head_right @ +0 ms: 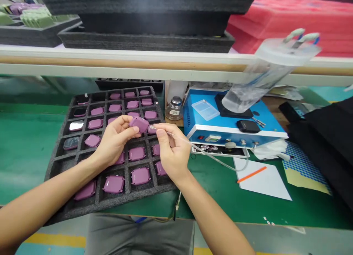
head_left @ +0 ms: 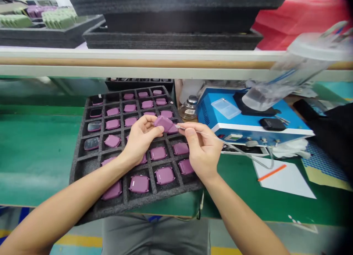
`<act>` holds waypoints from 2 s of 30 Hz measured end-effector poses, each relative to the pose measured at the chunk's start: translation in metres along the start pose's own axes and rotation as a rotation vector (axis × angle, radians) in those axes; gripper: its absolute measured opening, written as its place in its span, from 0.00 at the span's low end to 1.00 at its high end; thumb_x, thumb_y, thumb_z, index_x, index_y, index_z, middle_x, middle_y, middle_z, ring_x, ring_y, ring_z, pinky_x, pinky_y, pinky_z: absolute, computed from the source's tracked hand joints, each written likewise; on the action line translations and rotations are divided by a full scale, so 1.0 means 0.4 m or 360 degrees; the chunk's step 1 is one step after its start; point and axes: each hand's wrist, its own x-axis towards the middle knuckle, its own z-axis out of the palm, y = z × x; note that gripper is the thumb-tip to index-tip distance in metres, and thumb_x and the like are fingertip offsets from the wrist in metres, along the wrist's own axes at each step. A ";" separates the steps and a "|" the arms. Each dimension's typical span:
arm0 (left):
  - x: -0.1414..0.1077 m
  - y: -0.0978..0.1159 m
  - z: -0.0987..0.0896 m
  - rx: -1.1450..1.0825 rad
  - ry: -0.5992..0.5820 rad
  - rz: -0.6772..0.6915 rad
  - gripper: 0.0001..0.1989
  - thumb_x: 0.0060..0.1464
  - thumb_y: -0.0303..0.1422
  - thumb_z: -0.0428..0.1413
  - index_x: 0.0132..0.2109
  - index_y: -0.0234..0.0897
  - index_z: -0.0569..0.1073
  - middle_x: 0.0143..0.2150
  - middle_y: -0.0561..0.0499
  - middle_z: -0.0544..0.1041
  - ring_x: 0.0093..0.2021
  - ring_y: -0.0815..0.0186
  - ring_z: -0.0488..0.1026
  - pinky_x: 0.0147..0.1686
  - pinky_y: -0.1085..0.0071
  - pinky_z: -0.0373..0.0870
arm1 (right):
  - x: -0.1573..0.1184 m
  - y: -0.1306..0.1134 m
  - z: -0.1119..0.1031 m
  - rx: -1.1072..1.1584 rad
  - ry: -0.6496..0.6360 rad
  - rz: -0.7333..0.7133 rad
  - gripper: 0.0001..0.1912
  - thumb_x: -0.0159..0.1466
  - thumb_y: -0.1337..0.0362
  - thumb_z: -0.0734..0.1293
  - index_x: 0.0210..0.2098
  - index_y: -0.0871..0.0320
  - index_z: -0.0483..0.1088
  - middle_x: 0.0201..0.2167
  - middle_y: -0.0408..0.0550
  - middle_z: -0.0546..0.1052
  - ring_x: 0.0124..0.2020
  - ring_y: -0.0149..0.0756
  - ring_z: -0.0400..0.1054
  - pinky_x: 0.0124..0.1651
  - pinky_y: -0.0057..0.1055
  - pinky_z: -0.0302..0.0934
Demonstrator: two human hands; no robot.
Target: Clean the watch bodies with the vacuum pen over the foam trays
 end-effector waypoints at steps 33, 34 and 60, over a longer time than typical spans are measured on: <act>-0.027 0.000 0.002 0.0136 -0.0103 0.0042 0.20 0.49 0.33 0.72 0.49 0.33 0.80 0.46 0.45 0.86 0.48 0.56 0.84 0.53 0.63 0.80 | -0.004 -0.001 0.000 -0.0064 -0.0024 -0.0025 0.07 0.70 0.62 0.69 0.43 0.53 0.81 0.41 0.47 0.84 0.42 0.37 0.80 0.47 0.38 0.79; -0.028 0.000 0.002 0.0140 -0.0102 0.0043 0.20 0.49 0.33 0.72 0.49 0.33 0.80 0.46 0.44 0.86 0.48 0.56 0.84 0.53 0.63 0.80 | -0.004 -0.001 0.000 -0.0075 -0.0025 -0.0024 0.07 0.70 0.61 0.69 0.43 0.53 0.81 0.41 0.47 0.84 0.42 0.37 0.80 0.47 0.38 0.80; -0.033 -0.002 0.002 0.0107 -0.0137 0.0044 0.20 0.50 0.34 0.71 0.49 0.33 0.79 0.47 0.43 0.86 0.49 0.56 0.84 0.54 0.63 0.79 | -0.004 -0.007 0.001 -0.0089 -0.0008 -0.0002 0.07 0.70 0.61 0.69 0.43 0.52 0.81 0.41 0.46 0.84 0.41 0.36 0.81 0.45 0.36 0.80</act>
